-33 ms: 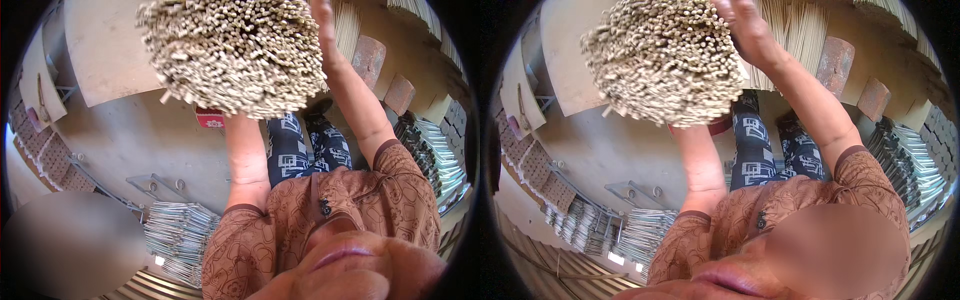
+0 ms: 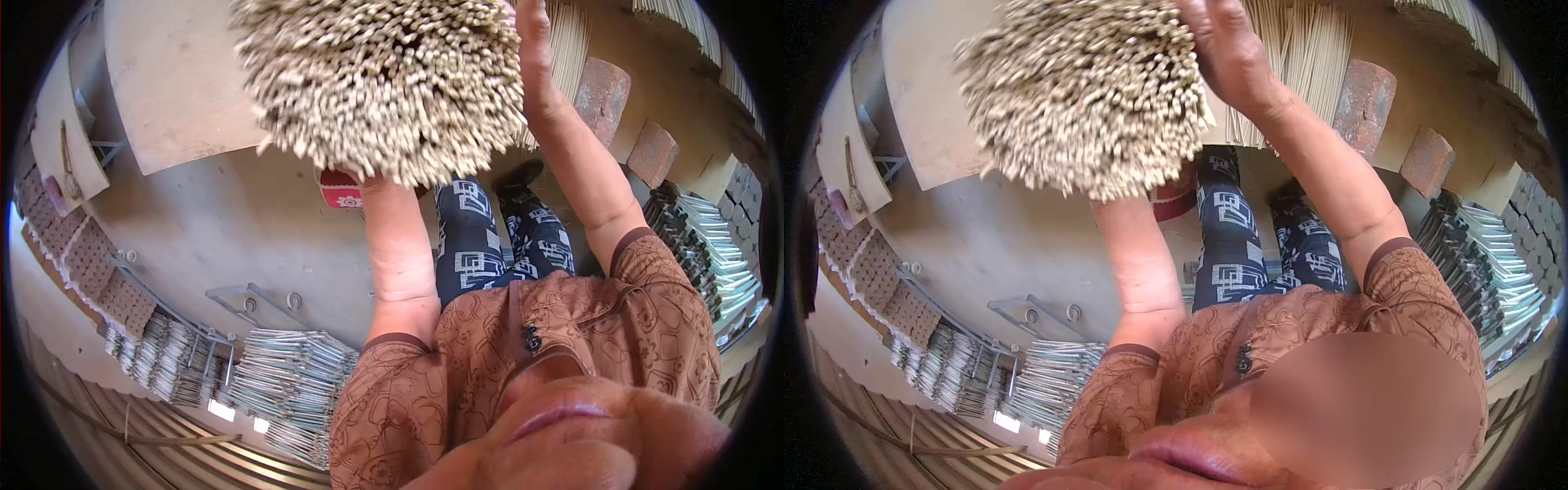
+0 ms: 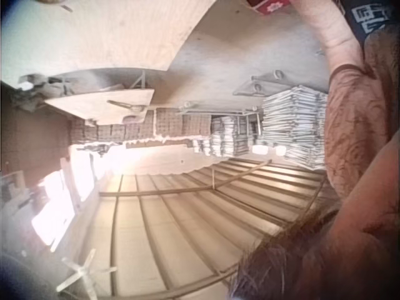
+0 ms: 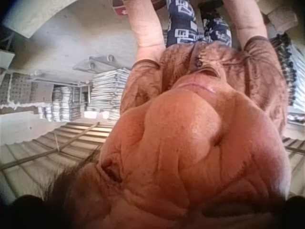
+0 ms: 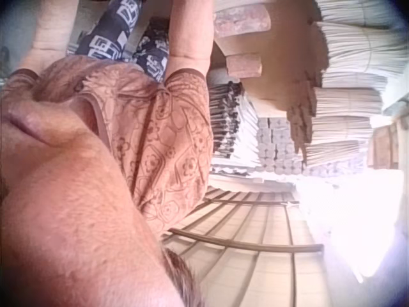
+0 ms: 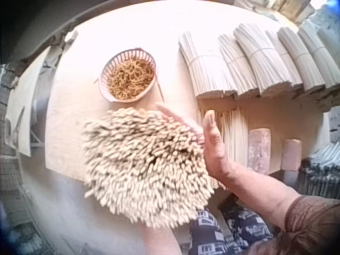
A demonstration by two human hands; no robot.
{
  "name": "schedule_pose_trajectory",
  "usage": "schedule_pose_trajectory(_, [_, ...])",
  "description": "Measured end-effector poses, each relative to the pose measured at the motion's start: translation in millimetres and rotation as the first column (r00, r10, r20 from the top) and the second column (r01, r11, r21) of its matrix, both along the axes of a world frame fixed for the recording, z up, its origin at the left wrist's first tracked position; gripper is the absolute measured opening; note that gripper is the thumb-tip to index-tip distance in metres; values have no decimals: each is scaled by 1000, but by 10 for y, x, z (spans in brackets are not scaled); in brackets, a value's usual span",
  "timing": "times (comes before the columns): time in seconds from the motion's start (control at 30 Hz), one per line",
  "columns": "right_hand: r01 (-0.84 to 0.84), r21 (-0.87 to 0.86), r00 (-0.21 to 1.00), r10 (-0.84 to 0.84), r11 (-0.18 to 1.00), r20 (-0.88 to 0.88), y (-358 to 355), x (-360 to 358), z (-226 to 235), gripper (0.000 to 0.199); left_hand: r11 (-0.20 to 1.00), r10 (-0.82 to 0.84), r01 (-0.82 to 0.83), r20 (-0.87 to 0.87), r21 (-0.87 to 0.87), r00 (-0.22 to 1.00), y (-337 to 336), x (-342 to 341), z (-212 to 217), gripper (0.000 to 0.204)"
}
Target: The person lifts mesh frames, gathers sticks from the screens by hand, aligns and stacks them on a table, and secures the bundled sticks with rubber bands.
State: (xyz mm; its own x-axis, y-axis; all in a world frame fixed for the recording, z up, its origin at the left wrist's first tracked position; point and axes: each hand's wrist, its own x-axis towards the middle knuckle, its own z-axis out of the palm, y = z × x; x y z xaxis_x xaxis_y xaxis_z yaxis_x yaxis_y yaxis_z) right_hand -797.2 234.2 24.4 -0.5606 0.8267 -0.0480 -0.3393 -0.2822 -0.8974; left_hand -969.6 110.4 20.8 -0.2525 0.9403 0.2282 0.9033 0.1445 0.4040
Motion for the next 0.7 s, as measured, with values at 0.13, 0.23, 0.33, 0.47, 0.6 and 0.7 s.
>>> schedule_pose_trajectory(0.13, [-30,8,999,30,1000,-36,108,-299,-40,79,983,87,-172,652,67,753,-149,-73,-512,68])
schedule_pose_trajectory(0.23, [-43,5,998,43,999,-37,190,-426,-239,77,999,29,-48,616,14,788,-245,-142,-890,74])
schedule_pose_trajectory(0.33, [-66,-38,998,65,997,-23,126,-359,-440,76,995,98,-92,600,-40,794,-412,-58,-794,77])
schedule_pose_trajectory(0.47, [-95,-60,995,93,994,-30,188,-382,-652,74,986,167,-152,555,-73,815,-527,-65,-510,80])
schedule_pose_trajectory(0.6, [-111,-63,993,107,992,-51,356,-504,-904,72,976,214,-199,499,-84,840,-747,80,-255,82])
schedule_pose_trajectory(0.7, [-161,-365,984,122,917,-129,428,-612,-928,70,973,229,-219,483,-78,845,-647,87,-246,85])
